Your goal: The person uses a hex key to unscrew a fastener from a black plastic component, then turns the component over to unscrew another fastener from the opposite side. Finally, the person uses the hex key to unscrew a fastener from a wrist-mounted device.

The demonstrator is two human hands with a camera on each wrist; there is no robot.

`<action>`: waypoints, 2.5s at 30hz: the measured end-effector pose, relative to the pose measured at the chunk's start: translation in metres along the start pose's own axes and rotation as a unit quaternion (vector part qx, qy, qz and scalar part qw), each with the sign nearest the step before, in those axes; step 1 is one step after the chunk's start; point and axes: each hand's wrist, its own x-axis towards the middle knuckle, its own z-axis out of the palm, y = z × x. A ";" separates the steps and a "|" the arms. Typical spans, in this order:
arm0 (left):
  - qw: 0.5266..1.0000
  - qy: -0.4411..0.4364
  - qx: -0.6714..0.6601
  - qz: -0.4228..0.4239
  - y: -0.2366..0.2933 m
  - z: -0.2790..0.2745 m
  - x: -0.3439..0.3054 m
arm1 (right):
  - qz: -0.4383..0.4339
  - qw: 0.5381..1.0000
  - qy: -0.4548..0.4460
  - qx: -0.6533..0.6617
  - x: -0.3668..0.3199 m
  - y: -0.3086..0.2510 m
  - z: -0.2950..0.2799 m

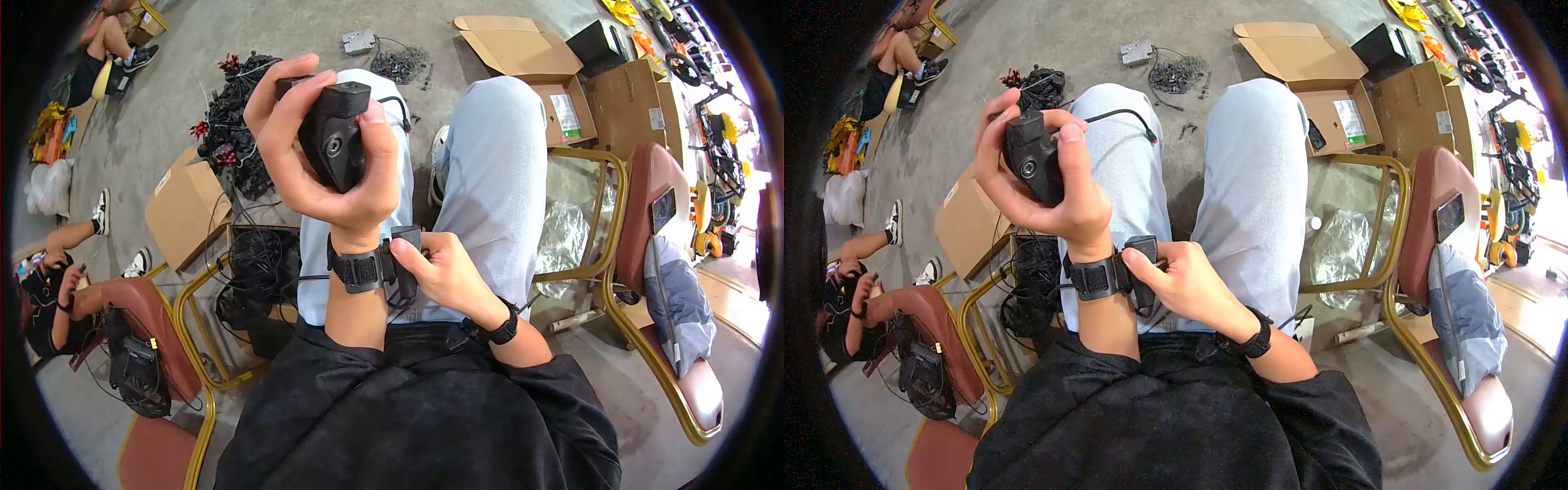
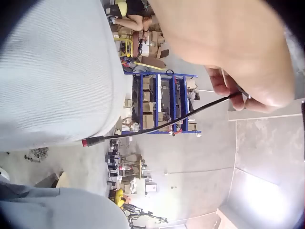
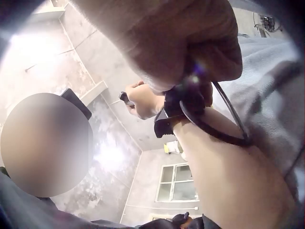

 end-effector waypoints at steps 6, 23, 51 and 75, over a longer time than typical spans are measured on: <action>0.997 -0.034 0.036 0.056 0.001 0.001 0.004 | 0.018 0.999 -0.020 0.023 0.002 0.004 -0.002; 0.985 -0.087 0.082 0.124 0.009 0.009 0.014 | 0.057 0.996 -0.042 0.056 0.006 0.014 -0.004; 0.873 0.040 -0.338 -0.348 0.008 0.029 0.013 | -0.381 0.880 0.145 -0.245 -0.016 0.010 0.005; 0.487 0.262 -0.659 -0.510 -0.028 0.005 -0.003 | -0.216 0.943 0.110 -0.227 -0.009 -0.048 0.016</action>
